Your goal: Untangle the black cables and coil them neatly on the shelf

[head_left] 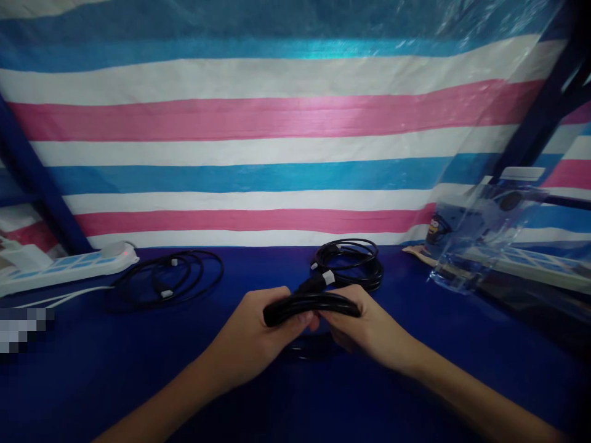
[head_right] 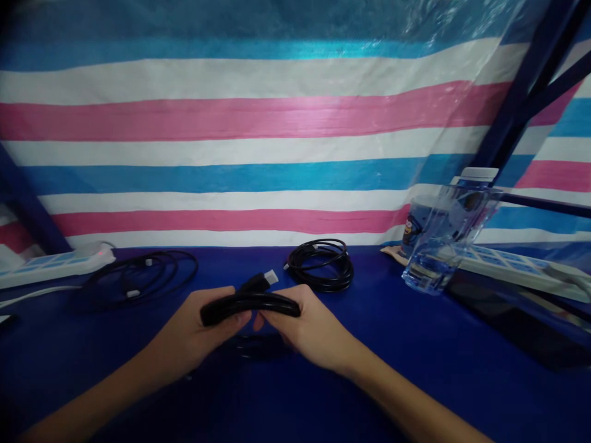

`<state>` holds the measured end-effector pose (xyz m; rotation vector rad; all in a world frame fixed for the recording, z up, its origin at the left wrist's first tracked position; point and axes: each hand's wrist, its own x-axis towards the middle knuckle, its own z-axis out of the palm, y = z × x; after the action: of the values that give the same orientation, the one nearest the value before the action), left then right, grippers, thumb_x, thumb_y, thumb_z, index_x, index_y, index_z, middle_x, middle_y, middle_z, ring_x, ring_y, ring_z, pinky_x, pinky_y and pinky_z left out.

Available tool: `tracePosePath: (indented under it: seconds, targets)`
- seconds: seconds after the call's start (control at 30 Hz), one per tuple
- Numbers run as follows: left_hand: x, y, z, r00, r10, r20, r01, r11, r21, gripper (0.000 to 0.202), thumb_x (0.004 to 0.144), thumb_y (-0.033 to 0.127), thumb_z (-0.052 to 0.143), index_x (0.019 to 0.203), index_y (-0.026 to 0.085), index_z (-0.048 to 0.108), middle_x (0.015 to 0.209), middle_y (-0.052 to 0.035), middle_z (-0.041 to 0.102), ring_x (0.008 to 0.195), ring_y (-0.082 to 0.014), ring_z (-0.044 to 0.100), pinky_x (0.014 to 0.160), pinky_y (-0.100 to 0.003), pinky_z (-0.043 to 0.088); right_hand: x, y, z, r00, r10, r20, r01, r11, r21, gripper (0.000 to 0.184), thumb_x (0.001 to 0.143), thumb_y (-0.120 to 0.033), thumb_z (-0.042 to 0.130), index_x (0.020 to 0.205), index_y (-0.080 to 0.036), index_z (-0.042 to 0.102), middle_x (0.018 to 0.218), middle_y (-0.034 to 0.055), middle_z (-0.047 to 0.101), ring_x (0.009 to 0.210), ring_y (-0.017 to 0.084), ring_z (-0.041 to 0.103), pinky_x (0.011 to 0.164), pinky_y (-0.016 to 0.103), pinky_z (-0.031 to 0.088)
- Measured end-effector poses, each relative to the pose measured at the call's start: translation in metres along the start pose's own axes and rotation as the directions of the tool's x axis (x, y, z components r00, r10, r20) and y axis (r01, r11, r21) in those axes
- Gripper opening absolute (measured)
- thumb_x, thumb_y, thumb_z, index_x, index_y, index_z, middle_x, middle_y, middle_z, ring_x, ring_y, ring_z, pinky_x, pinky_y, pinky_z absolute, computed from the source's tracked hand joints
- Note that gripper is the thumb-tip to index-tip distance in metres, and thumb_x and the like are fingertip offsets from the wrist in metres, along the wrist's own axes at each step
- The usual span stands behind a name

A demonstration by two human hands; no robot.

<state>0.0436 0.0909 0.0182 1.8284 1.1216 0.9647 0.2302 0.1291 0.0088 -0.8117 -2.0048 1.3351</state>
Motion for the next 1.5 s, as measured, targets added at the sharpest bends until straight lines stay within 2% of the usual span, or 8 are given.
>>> tracePosePath:
  seconds: [0.17, 0.4, 0.6, 0.77, 0.93, 1.1, 1.3, 1.5]
  targets:
    - [0.003, -0.011, 0.002, 0.985, -0.162, -0.053, 0.162, 0.987, 0.002, 0.023, 0.082, 0.040, 0.054, 0.083, 0.018, 0.051, 0.052, 0.0080, 0.044, 0.033, -0.0051, 0.037, 0.031, -0.016, 0.027, 0.001, 0.002, 0.001, 0.990, 0.121, 0.069, -0.124, 0.992, 0.039, 0.042, 0.086, -0.049, 0.045, 0.070, -0.012, 0.059, 0.036, -0.0063, 0.039, 0.034, 0.007, 0.043, 0.040, 0.019, 0.036]
    - [0.004, -0.016, 0.003, 0.977, 0.020, -0.210, -0.001, 0.996, 0.093, 0.044, 0.088, 0.033, 0.046, 0.128, 0.024, 0.032, 0.097, -0.0032, 0.058, 0.045, -0.0053, 0.051, 0.046, -0.020, 0.045, 0.009, 0.008, 0.000, 0.984, 0.179, -0.007, -0.174, 0.961, 0.216, 0.021, 0.080, -0.034, 0.057, 0.083, -0.014, 0.053, 0.055, -0.0040, 0.053, 0.048, 0.011, 0.054, 0.057, 0.028, 0.048]
    - [-0.001, -0.013, -0.005, 0.986, 0.143, -0.088, -0.117, 0.961, 0.249, 0.037, 0.090, 0.031, 0.042, 0.126, 0.020, 0.046, 0.061, 0.0028, 0.054, 0.051, -0.0108, 0.052, 0.053, -0.022, 0.041, 0.002, 0.002, -0.003, 0.962, -0.182, -0.205, 0.094, 0.922, -0.376, 0.007, 0.082, -0.020, 0.050, 0.086, -0.017, 0.055, 0.077, 0.0016, 0.060, 0.069, 0.014, 0.057, 0.063, 0.026, 0.043]
    - [-0.005, -0.010, -0.002, 0.983, 0.182, -0.029, -0.174, 0.968, 0.181, 0.036, 0.091, 0.025, 0.041, 0.127, 0.024, 0.043, 0.076, 0.0020, 0.059, 0.058, -0.0085, 0.054, 0.059, -0.021, 0.042, -0.002, 0.008, -0.003, 0.860, -0.381, -0.339, 0.109, 0.786, -0.608, 0.023, 0.079, -0.022, 0.054, 0.101, -0.017, 0.052, 0.083, 0.0045, 0.063, 0.071, 0.016, 0.059, 0.064, 0.027, 0.043]
    - [-0.003, 0.003, 0.000, 0.998, -0.054, 0.044, 0.060, 0.990, -0.131, 0.038, 0.085, 0.039, 0.051, 0.119, 0.021, 0.048, 0.065, 0.0045, 0.053, 0.041, -0.0044, 0.038, 0.040, -0.018, 0.031, -0.001, 0.008, -0.005, 0.892, -0.367, -0.265, 0.147, 0.788, -0.598, 0.019, 0.082, -0.016, 0.045, 0.100, -0.018, 0.051, 0.078, 0.0018, 0.061, 0.064, 0.013, 0.055, 0.059, 0.025, 0.041]
    - [0.002, 0.007, -0.003, 0.964, -0.188, 0.188, 0.256, 0.846, -0.467, 0.049, 0.074, 0.048, 0.063, 0.110, 0.018, 0.050, 0.047, 0.0112, 0.032, 0.035, -0.0028, 0.022, 0.034, -0.015, 0.019, -0.002, 0.001, -0.004, 0.912, -0.373, -0.168, 0.203, 0.769, -0.606, 0.011, 0.082, -0.010, 0.043, 0.085, -0.018, 0.050, 0.067, -0.0020, 0.055, 0.056, 0.009, 0.048, 0.052, 0.022, 0.036]
    - [0.000, 0.005, -0.007, 0.913, -0.241, 0.330, 0.371, 0.827, -0.422, 0.057, 0.081, 0.062, 0.041, 0.052, 0.014, 0.049, 0.038, 0.0072, 0.025, 0.033, -0.0034, 0.019, 0.033, -0.019, 0.014, -0.003, 0.001, -0.003, 0.895, -0.435, -0.102, 0.266, 0.702, -0.661, 0.018, 0.079, -0.006, 0.044, 0.092, -0.018, 0.049, 0.076, -0.0004, 0.060, 0.062, 0.010, 0.053, 0.055, 0.022, 0.037]
    - [0.001, 0.001, -0.008, 0.880, -0.328, 0.343, 0.466, 0.733, -0.495, 0.064, 0.078, 0.073, 0.030, 0.044, 0.018, 0.034, 0.033, 0.0063, 0.024, 0.028, -0.0037, 0.019, 0.031, -0.019, 0.012, -0.003, -0.002, -0.002, 0.941, -0.316, -0.120, 0.193, 0.793, -0.578, 0.018, 0.086, -0.014, 0.045, 0.099, -0.018, 0.056, 0.076, -0.0018, 0.063, 0.062, 0.009, 0.056, 0.056, 0.020, 0.039]
